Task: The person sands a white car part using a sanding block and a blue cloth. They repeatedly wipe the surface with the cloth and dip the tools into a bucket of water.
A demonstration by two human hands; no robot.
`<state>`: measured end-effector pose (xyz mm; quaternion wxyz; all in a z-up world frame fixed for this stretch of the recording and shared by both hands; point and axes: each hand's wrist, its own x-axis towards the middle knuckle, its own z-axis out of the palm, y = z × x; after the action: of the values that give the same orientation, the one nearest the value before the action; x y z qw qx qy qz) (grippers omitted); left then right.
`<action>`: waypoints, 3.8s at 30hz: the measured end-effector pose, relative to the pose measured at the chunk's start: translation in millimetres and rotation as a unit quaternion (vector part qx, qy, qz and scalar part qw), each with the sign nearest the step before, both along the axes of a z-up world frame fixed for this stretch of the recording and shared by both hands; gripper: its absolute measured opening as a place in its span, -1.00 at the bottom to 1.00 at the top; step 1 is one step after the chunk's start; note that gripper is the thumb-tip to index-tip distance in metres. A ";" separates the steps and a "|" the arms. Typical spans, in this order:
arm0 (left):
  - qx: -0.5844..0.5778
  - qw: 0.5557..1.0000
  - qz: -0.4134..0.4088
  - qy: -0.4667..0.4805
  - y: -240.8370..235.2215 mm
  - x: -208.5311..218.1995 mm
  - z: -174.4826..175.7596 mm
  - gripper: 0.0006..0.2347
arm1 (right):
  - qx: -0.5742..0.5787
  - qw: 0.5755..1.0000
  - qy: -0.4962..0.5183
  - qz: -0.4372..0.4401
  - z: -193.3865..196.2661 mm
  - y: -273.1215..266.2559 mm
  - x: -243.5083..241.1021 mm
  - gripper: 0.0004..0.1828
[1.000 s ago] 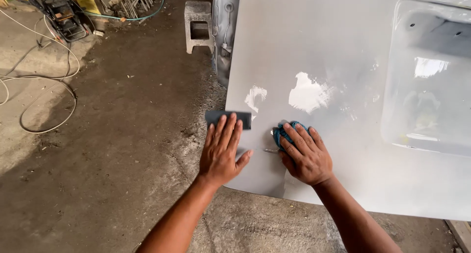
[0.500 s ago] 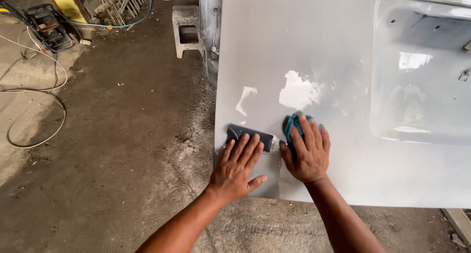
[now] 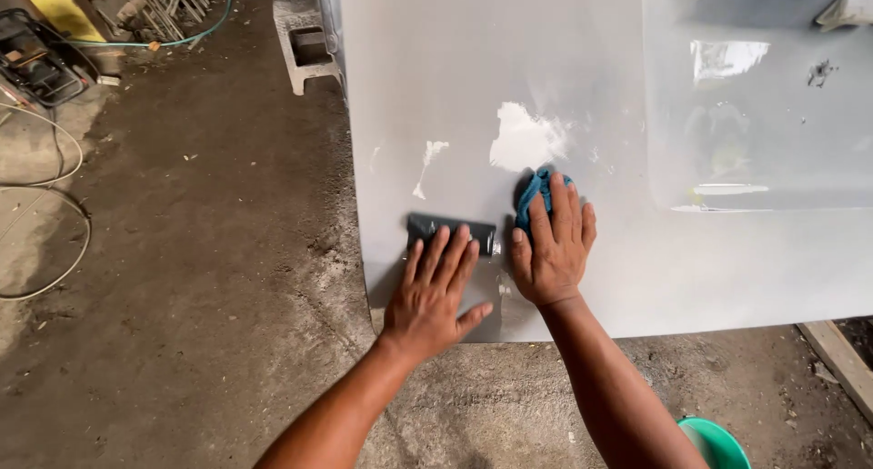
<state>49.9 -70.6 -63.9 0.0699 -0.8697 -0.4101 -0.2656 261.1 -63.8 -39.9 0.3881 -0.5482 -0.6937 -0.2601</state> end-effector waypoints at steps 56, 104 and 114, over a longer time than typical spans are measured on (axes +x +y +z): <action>0.105 0.991 0.068 -0.044 6.6 165.5 49.7 -0.44 | 0.004 0.996 0.018 0.084 -34.0 -18.1 136.9 -0.51; 0.053 0.997 0.050 -0.022 0.3 69.7 -37.9 -0.26 | -0.015 0.999 0.016 0.032 -38.2 -17.4 135.6 -0.38; 0.081 0.981 0.160 -0.071 -3.1 76.4 -37.6 -0.23 | -0.011 0.999 0.010 0.031 -31.7 -20.5 128.8 -0.36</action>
<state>126.3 -73.7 -101.5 0.1528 -0.7635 -0.5245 -0.3444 389.9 -84.3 -71.5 0.3971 -0.5333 -0.7090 -0.2352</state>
